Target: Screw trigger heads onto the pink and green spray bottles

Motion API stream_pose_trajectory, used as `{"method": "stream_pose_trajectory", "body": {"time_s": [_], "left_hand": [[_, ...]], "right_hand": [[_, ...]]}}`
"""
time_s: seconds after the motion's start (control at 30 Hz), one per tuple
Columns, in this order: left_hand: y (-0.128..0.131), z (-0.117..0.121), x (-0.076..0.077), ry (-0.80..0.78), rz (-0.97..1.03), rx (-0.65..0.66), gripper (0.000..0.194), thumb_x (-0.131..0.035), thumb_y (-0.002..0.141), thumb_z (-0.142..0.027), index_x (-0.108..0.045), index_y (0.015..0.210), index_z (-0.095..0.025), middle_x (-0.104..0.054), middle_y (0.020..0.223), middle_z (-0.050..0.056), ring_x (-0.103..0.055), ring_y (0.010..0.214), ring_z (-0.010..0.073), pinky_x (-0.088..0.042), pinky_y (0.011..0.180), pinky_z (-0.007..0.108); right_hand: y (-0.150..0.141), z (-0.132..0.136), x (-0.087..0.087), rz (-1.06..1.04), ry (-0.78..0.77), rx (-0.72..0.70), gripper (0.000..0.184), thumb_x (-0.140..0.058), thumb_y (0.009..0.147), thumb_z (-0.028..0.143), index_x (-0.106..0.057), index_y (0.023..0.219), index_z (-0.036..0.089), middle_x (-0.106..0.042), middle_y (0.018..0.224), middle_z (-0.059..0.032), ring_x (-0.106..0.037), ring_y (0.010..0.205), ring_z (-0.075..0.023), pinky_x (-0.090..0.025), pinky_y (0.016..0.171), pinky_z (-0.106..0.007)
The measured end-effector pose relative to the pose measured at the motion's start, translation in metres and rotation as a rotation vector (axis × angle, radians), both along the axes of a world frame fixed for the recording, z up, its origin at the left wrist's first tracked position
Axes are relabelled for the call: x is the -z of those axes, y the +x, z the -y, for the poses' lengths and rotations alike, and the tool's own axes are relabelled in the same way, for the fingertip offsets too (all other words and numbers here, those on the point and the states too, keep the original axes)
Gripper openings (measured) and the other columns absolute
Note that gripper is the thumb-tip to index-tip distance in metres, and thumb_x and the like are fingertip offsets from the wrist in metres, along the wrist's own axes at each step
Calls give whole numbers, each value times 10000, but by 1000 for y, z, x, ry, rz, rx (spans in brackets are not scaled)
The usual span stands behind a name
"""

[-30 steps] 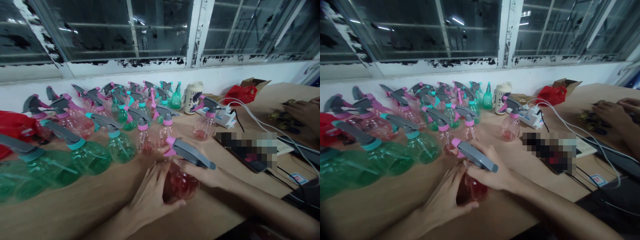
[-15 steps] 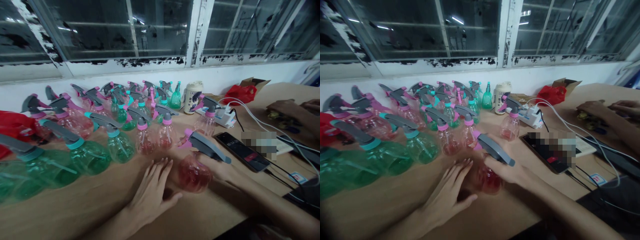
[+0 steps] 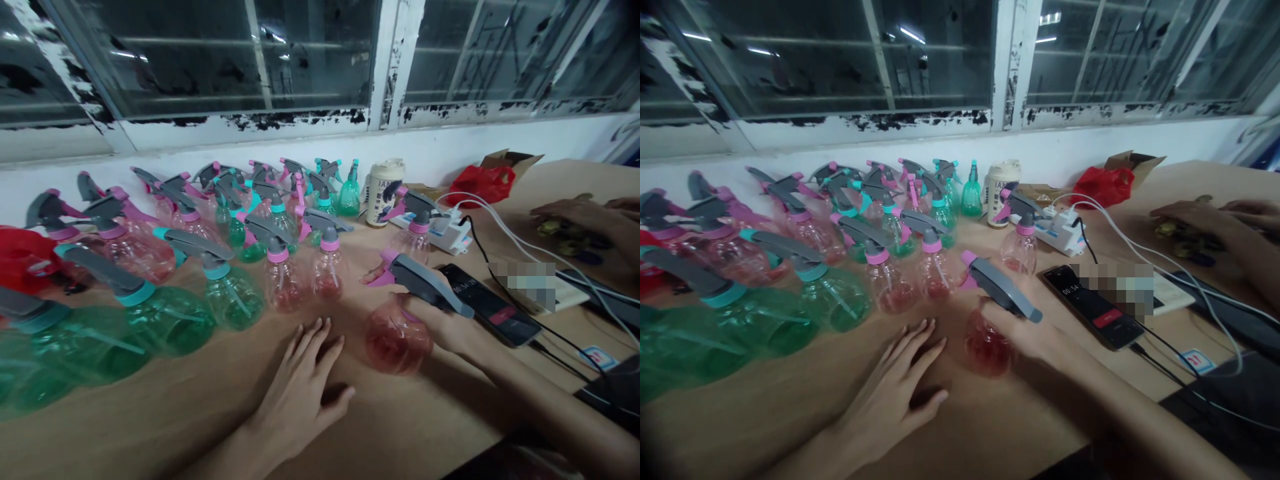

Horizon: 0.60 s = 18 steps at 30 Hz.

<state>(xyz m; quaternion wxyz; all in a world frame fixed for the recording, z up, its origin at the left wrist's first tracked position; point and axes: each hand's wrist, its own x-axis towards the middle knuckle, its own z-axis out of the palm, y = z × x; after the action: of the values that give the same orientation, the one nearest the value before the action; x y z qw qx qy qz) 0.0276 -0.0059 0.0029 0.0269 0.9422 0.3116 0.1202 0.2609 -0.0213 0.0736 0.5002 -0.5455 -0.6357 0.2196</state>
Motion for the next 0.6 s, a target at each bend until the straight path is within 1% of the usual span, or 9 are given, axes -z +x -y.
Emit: {"method": "stream_pose_trajectory", "body": {"time_s": [0.13,0.27,0.37,0.5,0.6], "left_hand": [[0,0,0,9,3,4,551,-579,830,-373,-439,1314,-148,-340,1437,158,-313,1311,309,-301,1026,535],[1,0,0,17,4,4,542,-574,836,-377,-448,1309,-144,-346,1433,161,-319,1308,313,-306,1024,534],[1,0,-1,20,2,9,543,-566,843,-386,-442,1312,-143,-342,1435,162,-314,1311,307,-307,1026,529],[0,0,-1,19,5,11,543,-570,842,-385,-438,1312,-147,-343,1435,158,-313,1313,304,-308,1026,530],[1,-1,-1,13,8,14,531,-565,847,-381,-442,1307,-146,-348,1433,158,-314,1312,305,-312,1023,531]], "right_hand": [[-2,0,0,-3,23,37,50,-522,689,203,-488,666,232,-512,586,27,-479,514,-146,-417,491,-268],[1,0,5,9,-25,63,47,-533,703,232,-494,678,228,-508,606,25,-479,536,-145,-428,520,-273],[2,0,7,18,-23,61,65,-538,713,248,-494,670,228,-512,607,23,-481,541,-148,-426,525,-275],[1,0,6,3,-20,42,58,-536,715,238,-500,672,225,-502,595,24,-492,540,-149,-426,530,-279],[-1,1,3,0,-21,53,62,-546,709,237,-511,660,223,-500,576,27,-501,538,-152,-426,525,-280]]}}
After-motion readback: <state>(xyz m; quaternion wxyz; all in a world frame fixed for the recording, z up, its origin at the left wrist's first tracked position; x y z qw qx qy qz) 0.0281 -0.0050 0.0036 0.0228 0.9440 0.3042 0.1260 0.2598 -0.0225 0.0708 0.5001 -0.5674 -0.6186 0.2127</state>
